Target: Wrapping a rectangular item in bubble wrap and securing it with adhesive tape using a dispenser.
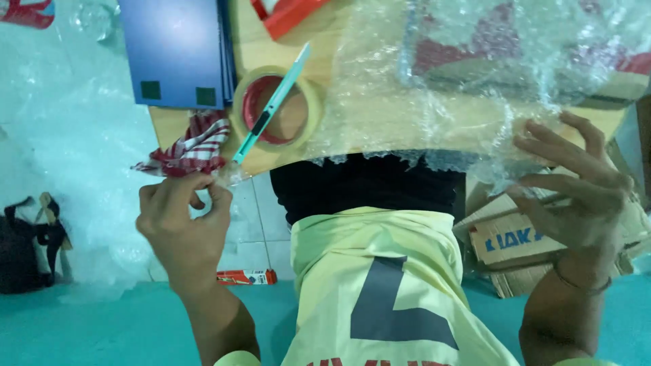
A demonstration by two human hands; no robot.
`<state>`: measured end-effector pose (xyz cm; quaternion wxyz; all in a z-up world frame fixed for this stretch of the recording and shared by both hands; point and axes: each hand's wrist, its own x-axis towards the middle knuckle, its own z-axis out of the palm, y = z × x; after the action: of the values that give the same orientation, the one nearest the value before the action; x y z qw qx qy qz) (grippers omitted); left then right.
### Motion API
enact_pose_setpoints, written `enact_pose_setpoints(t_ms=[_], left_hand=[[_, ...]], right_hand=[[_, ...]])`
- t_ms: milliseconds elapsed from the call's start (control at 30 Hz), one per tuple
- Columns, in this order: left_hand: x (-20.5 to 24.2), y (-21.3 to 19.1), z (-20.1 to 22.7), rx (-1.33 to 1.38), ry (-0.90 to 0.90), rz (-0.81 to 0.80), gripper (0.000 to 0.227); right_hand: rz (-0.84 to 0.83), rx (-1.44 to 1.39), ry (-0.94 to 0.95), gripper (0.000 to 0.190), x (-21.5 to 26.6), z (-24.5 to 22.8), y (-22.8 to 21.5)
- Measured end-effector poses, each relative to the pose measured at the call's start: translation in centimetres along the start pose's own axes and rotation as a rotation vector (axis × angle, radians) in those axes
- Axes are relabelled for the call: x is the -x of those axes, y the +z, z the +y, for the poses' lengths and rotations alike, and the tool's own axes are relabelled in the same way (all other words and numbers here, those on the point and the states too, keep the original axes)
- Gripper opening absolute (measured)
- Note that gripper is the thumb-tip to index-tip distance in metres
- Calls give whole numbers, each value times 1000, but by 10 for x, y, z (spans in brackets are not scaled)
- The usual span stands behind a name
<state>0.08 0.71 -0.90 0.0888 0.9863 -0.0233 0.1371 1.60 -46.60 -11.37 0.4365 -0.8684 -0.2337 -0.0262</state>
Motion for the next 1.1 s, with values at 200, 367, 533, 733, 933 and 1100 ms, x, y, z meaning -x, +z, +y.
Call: enact_pose_setpoints(t_ms=[200,367,533,733,933,1100], left_hand=[[0,17,-3,-138,133,75,25],[9,26,-4,-244,216,-70,16],[18,7,-3,-361,255,-343,41],[13,-8,-17,-97,97,-668,62],[17,-6,35,217,-53,-277,32],[-3,29,77,506,373,-309,32]], right_hand=[[-74,191,107,27,-6,-17,-5],[-71,176,104,25,-15,-11,-6],[-69,178,172,23,-20,-21,-4],[-111,104,165,33,-11,-6,-7],[-4,59,191,11,-15,-16,-6],[4,75,184,40,-6,-8,-6]])
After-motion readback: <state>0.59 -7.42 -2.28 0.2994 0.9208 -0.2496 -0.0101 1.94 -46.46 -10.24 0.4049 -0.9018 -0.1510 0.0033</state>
